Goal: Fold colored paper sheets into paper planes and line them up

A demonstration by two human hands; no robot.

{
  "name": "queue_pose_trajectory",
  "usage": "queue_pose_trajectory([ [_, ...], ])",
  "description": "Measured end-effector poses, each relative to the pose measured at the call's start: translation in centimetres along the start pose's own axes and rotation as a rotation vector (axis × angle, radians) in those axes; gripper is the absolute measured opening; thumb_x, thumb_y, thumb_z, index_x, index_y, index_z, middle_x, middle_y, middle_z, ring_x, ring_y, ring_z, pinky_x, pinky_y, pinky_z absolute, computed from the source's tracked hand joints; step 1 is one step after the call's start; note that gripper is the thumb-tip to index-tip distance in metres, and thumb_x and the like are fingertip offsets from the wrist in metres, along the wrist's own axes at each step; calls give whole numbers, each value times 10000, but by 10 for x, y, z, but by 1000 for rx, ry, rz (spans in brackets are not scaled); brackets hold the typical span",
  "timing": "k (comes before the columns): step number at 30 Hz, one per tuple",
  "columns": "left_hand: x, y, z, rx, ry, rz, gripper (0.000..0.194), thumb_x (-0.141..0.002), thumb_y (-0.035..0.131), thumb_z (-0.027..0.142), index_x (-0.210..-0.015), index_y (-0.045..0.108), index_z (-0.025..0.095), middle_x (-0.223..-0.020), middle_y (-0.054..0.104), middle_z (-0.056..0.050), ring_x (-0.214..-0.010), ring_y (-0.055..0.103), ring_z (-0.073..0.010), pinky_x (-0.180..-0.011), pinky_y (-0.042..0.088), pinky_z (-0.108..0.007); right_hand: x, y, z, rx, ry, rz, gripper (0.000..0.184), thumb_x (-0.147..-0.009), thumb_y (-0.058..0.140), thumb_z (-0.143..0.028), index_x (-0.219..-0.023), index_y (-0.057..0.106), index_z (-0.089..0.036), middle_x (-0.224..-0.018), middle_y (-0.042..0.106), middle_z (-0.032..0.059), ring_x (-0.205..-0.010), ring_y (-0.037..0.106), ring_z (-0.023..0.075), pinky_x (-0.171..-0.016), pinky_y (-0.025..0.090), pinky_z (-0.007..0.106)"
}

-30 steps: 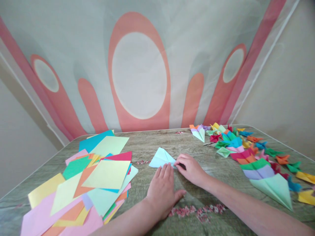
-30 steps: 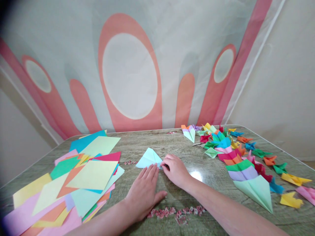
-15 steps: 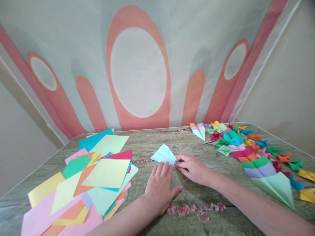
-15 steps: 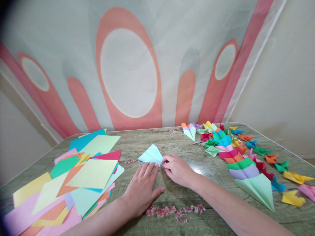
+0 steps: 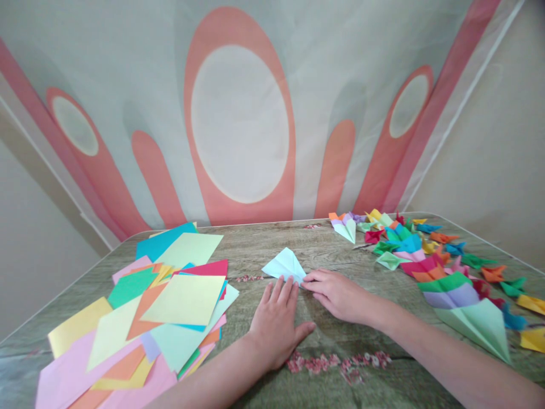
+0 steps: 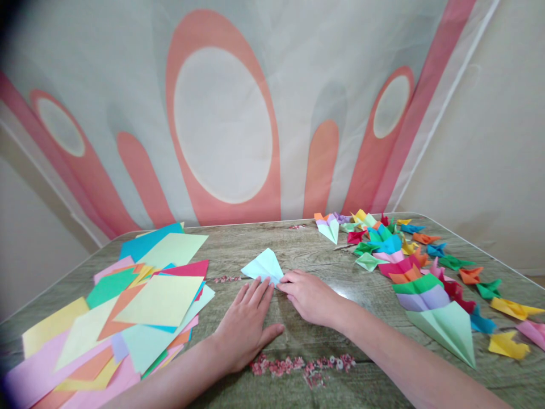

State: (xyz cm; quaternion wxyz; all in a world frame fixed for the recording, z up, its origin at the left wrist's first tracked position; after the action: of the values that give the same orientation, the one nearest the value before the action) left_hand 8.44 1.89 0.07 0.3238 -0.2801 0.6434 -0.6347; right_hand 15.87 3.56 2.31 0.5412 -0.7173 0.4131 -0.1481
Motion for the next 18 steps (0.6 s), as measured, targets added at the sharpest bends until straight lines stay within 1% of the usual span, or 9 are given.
queue_pose_trajectory([
  [3, 0, 1, 0, 13, 6, -21, 747, -849, 254, 638, -1383, 314, 119, -1453, 267, -125, -1339, 207, -310, -1067, 227, -464, 1, 0, -1, 3, 2, -32, 394, -821, 426, -83, -1162, 593, -191, -1162, 590, 93, -1066, 526, 219, -916, 415, 349],
  [8, 0, 0, -1, 14, 16, -22, 740, -848, 269, 637, -1389, 303, 134, -1451, 273, -125, -1339, 207, -309, -1068, 221, -465, 3, 0, 1, -46, 6, -25, 413, -803, 430, -65, -1153, 601, -203, -1186, 583, 92, -1076, 533, 214, -928, 410, 341],
  [13, -1, 1, -2, 25, 48, 9, 740, -846, 268, 641, -1395, 288, 144, -1457, 260, -125, -1345, 193, -300, -1071, 206, -459, 5, 7, 7, -45, 12, -37, 441, -793, 441, -59, -1183, 582, -209, -1230, 555, 96, -1106, 517, 217, -942, 402, 341],
  [18, 0, 1, -2, 37, 51, -17, 743, -845, 248, 648, -1389, 302, 145, -1456, 261, -122, -1346, 189, -300, -1072, 198, -457, 7, 11, 11, -54, 15, -59, 471, -790, 447, -55, -1219, 554, -218, -1263, 529, 89, -1140, 494, 218, -964, 388, 340],
])
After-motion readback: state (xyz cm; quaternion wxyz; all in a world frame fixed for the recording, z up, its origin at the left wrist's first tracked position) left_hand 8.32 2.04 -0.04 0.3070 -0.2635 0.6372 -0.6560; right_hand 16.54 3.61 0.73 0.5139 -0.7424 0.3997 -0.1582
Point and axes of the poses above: each hand's wrist, its own x-axis away from the middle knuckle, its own y-axis out of the palm, z = x × y, the point moved 10 cm from there along -x, towards the middle knuckle
